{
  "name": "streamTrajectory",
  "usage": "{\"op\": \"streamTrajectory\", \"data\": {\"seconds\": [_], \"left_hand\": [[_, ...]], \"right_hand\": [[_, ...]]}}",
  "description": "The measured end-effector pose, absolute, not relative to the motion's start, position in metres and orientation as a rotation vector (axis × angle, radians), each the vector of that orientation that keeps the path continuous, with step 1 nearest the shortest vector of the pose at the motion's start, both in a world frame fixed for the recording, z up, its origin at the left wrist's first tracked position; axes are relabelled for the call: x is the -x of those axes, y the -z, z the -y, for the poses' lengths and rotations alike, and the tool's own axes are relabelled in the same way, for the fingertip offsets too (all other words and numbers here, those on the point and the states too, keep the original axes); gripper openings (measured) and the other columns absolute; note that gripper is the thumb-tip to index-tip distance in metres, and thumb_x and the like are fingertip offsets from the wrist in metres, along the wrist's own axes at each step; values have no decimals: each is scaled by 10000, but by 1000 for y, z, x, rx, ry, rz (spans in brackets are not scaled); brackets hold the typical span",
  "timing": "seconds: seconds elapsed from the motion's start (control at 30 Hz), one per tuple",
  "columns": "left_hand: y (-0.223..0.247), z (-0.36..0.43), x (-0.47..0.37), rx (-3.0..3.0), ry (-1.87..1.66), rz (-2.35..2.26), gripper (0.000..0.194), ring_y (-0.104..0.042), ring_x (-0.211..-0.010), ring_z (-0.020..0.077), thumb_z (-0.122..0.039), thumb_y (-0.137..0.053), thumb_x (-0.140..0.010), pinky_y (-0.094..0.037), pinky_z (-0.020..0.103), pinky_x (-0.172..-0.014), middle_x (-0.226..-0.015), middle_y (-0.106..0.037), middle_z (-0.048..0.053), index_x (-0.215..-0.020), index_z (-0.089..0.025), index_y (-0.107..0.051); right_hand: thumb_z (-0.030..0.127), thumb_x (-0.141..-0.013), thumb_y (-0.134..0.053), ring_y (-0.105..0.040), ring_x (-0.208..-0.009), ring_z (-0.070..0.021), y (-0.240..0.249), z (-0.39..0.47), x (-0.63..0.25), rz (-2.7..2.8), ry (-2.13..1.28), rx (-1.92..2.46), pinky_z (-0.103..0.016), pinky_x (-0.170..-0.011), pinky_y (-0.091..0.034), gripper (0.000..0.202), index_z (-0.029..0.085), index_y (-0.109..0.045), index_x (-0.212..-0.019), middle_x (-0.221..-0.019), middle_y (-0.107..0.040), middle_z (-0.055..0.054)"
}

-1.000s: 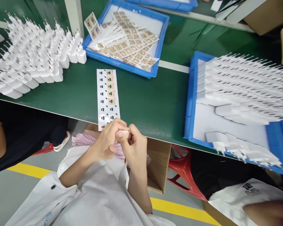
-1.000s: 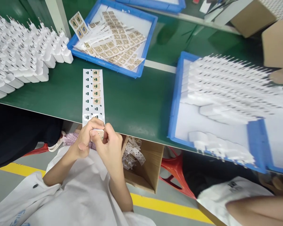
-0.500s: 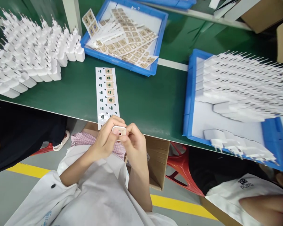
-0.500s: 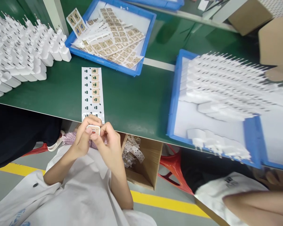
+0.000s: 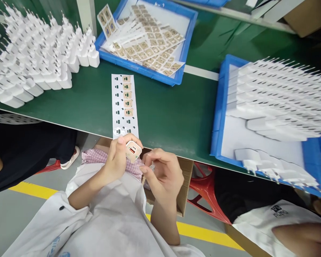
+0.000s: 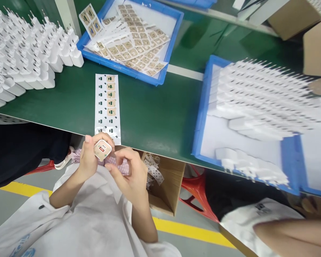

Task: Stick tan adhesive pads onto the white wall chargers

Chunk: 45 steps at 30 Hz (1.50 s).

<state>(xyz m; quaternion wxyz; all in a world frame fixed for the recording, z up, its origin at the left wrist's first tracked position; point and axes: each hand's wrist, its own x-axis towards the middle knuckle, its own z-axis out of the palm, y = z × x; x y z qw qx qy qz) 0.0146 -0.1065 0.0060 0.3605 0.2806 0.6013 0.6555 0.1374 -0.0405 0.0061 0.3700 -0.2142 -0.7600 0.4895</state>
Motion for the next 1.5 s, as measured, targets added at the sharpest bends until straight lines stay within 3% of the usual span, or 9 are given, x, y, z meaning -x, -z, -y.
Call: {"op": "streamTrajectory", "data": {"seconds": [0.2,0.33,0.63,0.9,1.1,1.3,1.4,1.5], "left_hand": [[-6,109,-16,-749,-1595,-1575,878,-484,-546,156,-857,-53,-943,-372,305,-529,-604,-576,18,-763,-206,-614],[-7,109,-15,-755,-1561,-1574,865,-483,-538,151,-848,-50,-949,-354,295,-510,-606,-580,13,-768,-208,-602],[-5,110,-14,-790,-1545,-1571,859,-488,-503,138,-853,-71,-950,-348,276,-493,-572,-579,2,-773,-201,-601],[-7,109,-12,-767,-1509,-1563,847,-481,-492,140,-852,-103,-955,-348,276,-485,-556,-576,1,-762,-201,-610],[-8,111,-9,-794,-1523,-1529,800,-510,-526,143,-790,-128,-1003,-387,282,-533,-584,-596,1,-756,-201,-610],[-6,111,-9,-887,-1512,-1616,769,-547,-583,157,-740,-95,-1030,-402,296,-588,-640,-628,13,-771,-204,-581],[-4,112,-8,-962,-1495,-1637,776,-564,-615,172,-755,-71,-1017,-397,304,-603,-663,-640,24,-768,-208,-560],[-1,114,-4,-1114,-1482,-1653,814,-556,-625,174,-797,-40,-984,-386,307,-602,-694,-645,36,-778,-206,-561]], "right_hand": [[66,-901,-701,-584,-657,-144,-6,38,-128,2114,-886,274,-274,-585,-492,247,281,-652,-1014,-768,-619,25],[6,-889,-659,-537,-610,-135,-3,37,-127,2114,-853,231,-264,-541,-445,279,271,-652,-977,-702,-574,39],[44,-923,-647,-528,-565,-123,-5,37,-129,2143,-865,282,-257,-496,-399,239,278,-652,-970,-697,-607,38],[18,-897,-641,-550,-567,-138,-1,36,-128,2100,-894,217,-265,-534,-444,279,288,-658,-965,-670,-616,40],[116,-945,-668,-547,-531,-136,-1,34,-129,2135,-843,244,-265,-496,-463,201,280,-649,-1059,-688,-644,23],[37,-906,-666,-571,-572,-138,-13,36,-132,2184,-748,263,-256,-517,-470,249,256,-655,-1024,-714,-674,6],[60,-919,-644,-553,-558,-124,-20,39,-136,2196,-884,408,-251,-522,-444,198,256,-657,-946,-691,-655,27],[197,-972,-633,-505,-516,-103,-23,37,-141,2145,-1281,607,-243,-501,-396,145,232,-647,-831,-645,-612,41]]}}
